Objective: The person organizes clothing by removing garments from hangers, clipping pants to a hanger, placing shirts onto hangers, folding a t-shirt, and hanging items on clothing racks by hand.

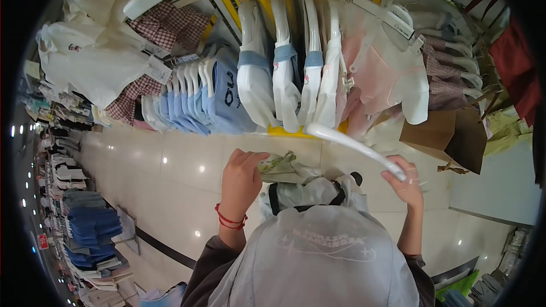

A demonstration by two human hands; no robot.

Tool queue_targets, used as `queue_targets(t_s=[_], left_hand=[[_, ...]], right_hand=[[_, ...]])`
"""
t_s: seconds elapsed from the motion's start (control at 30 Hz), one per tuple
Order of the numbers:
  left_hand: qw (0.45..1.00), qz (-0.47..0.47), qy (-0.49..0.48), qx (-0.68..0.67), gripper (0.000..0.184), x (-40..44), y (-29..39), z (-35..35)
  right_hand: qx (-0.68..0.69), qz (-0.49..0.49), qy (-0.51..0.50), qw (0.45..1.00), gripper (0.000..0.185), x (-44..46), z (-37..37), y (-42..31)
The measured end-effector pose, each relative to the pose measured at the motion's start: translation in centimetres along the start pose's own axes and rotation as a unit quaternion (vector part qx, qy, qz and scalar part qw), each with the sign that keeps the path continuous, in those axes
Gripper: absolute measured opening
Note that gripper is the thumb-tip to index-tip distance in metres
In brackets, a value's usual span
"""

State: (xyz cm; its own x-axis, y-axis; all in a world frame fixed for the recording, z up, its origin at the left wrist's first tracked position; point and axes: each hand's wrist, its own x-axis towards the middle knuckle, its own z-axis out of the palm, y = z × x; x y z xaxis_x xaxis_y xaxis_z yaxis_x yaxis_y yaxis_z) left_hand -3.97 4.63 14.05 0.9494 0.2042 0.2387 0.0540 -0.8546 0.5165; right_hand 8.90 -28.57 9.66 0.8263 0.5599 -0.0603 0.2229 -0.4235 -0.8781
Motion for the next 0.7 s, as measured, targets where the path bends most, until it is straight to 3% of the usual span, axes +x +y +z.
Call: queue_targets(t_s=[0.1, 0.2, 0.23, 0.27, 0.33, 0.43, 0.5, 0.63, 0.7], left_hand=[[0.996, 0.007, 0.006, -0.092, 0.038, -0.2, 2.4, -0.7], [0.967, 0.000, 0.001, -0.254, 0.043, -0.5, 4.2, -2.0], [0.950, -0.022, -0.001, -0.312, 0.045, -0.9, 4.5, -2.5], [0.928, -0.044, -0.003, -0.369, 0.046, -1.1, 4.6, -2.8], [0.957, -0.034, 0.086, -0.276, 0.039, -0.8, 4.5, -2.4], [0.982, 0.016, 0.163, -0.089, 0.031, 0.2, 2.0, -0.6], [0.986, 0.038, 0.164, -0.002, 0.026, 0.4, -0.3, 0.9], [0.986, -0.070, 0.144, 0.044, 0.015, -0.1, -4.0, 3.3], [0.984, -0.122, 0.121, 0.041, 0.008, -0.2, -4.4, 3.4]], right_hand=[[0.238, 0.015, -0.008, 0.971, 0.031, -0.3, 0.0, 2.7], [0.198, -0.071, -0.156, 0.965, 0.029, 0.4, 0.1, 0.7], [0.167, -0.138, -0.151, 0.964, 0.028, 0.8, 1.0, 0.4], [0.117, -0.099, -0.152, 0.976, 0.027, 0.9, 1.2, 0.1], [0.014, -0.017, -0.153, 0.988, 0.026, 1.1, 1.4, -0.2], [-0.194, -0.027, -0.024, 0.980, 0.025, 0.5, 1.7, 1.3], [-0.105, 0.012, 0.011, 0.994, 0.025, 0.4, 1.1, 1.1], [0.047, 0.054, 0.036, 0.997, 0.026, -0.3, 1.2, 1.2], [0.078, 0.004, 0.024, 0.997, 0.027, -0.3, 2.1, 1.2]])
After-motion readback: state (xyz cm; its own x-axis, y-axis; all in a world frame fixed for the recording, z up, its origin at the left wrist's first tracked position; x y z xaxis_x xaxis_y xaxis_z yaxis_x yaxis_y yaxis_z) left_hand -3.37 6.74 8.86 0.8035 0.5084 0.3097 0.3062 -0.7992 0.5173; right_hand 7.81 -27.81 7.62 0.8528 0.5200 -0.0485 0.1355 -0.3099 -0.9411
